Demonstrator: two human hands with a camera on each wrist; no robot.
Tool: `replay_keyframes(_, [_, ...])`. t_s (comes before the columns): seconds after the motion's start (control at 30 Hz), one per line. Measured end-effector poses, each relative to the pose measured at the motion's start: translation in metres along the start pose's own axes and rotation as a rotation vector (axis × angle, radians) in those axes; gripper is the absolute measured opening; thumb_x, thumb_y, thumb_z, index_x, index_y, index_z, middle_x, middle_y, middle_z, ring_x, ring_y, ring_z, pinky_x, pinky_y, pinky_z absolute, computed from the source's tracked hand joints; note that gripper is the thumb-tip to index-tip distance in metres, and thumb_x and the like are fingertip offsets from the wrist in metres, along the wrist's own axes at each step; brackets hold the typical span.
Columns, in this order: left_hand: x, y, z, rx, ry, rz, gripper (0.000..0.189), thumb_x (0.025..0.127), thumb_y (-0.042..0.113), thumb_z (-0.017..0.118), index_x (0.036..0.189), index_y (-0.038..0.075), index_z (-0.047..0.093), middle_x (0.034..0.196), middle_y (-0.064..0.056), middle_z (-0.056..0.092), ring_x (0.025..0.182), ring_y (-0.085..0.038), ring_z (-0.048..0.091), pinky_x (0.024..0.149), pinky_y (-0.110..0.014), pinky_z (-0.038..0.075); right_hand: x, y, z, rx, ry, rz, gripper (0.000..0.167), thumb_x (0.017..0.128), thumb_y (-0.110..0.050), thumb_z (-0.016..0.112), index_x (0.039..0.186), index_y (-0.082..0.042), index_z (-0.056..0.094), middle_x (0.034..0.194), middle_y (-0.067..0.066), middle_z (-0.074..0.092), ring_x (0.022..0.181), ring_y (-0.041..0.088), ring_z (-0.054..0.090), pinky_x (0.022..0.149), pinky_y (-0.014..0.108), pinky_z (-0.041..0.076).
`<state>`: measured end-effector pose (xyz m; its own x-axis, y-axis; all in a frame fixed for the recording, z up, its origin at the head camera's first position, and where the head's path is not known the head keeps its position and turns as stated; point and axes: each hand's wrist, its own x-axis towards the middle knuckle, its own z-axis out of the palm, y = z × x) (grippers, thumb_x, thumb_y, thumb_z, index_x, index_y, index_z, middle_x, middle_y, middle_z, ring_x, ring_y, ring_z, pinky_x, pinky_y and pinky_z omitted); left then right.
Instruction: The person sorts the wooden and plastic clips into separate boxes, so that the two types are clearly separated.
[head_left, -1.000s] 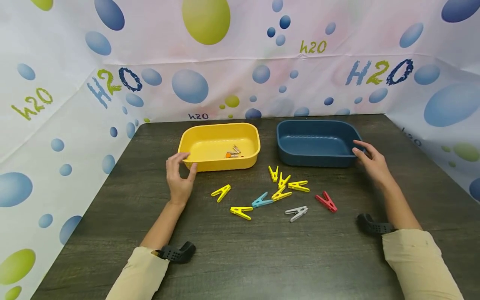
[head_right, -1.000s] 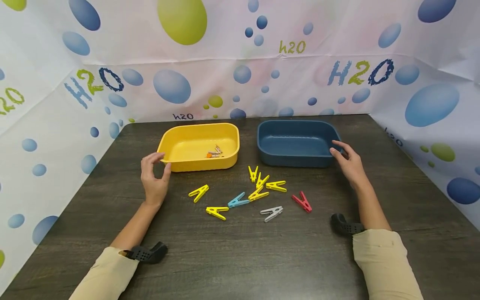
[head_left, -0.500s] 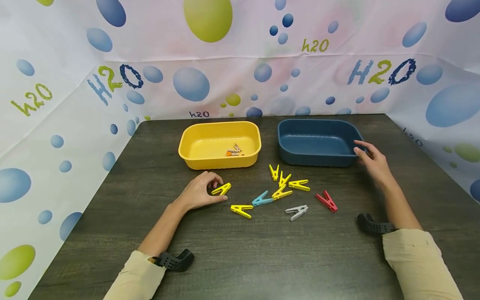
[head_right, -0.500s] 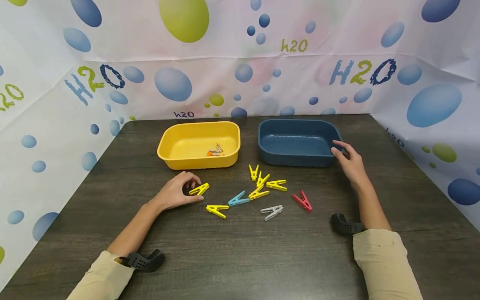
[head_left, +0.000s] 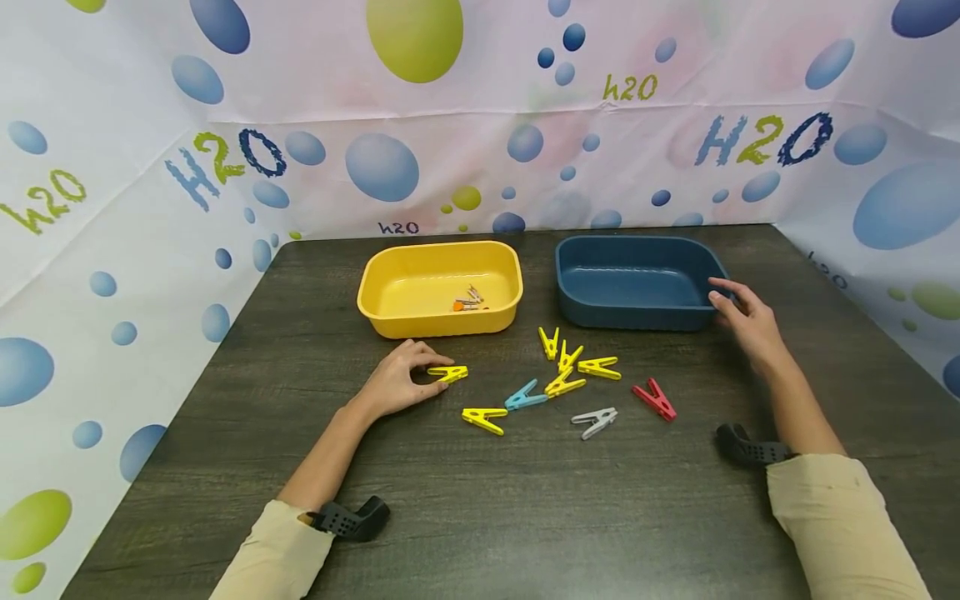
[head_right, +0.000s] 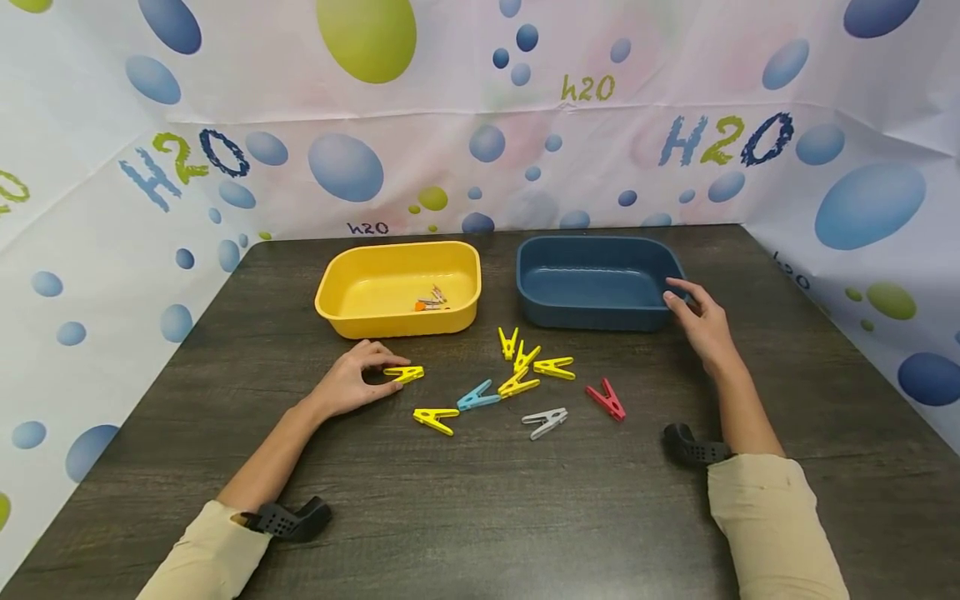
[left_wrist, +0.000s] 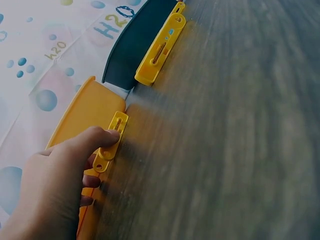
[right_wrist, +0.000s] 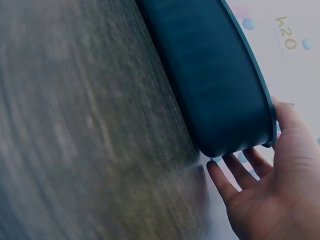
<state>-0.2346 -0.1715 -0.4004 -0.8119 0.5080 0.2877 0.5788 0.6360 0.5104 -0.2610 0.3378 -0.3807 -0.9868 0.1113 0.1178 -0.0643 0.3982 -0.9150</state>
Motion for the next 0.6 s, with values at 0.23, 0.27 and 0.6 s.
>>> replay_keyframes(0.23, [0.001, 0.000, -0.001, 0.020, 0.001, 0.025, 0.027, 0.080, 0.021, 0.073, 0.106, 0.017, 0.071, 0.093, 0.005, 0.057, 0.080, -0.012, 0.046, 0.067, -0.033, 0.038, 0.000, 0.001, 0.001, 0.026, 0.004, -0.018, 0.049, 0.094, -0.037, 0.048, 0.139, -0.016, 0.043, 0.133, 0.014, 0.037, 0.109, 0.004, 0.045, 0.087, 0.019, 0.042])
replay_keyframes(0.27, [0.001, 0.001, -0.002, 0.025, -0.003, 0.028, 0.027, 0.080, 0.021, 0.073, 0.106, 0.017, 0.071, 0.093, 0.005, 0.057, 0.080, -0.012, 0.046, 0.067, -0.033, 0.038, 0.000, 0.001, 0.001, 0.028, 0.001, -0.018, 0.049, 0.094, -0.036, 0.049, 0.139, -0.017, 0.043, 0.133, 0.015, 0.036, 0.109, 0.004, 0.045, 0.087, 0.018, 0.042])
replay_keyframes(0.6, [0.010, 0.020, -0.005, 0.042, -0.025, 0.069, 0.027, 0.082, 0.027, 0.070, 0.108, 0.019, 0.071, 0.095, 0.006, 0.057, 0.084, -0.013, 0.048, 0.071, -0.034, 0.041, -0.002, 0.001, -0.001, 0.077, -0.003, -0.040, 0.045, 0.095, -0.031, 0.050, 0.137, -0.016, 0.045, 0.131, 0.013, 0.036, 0.105, 0.001, 0.046, 0.085, 0.017, 0.042])
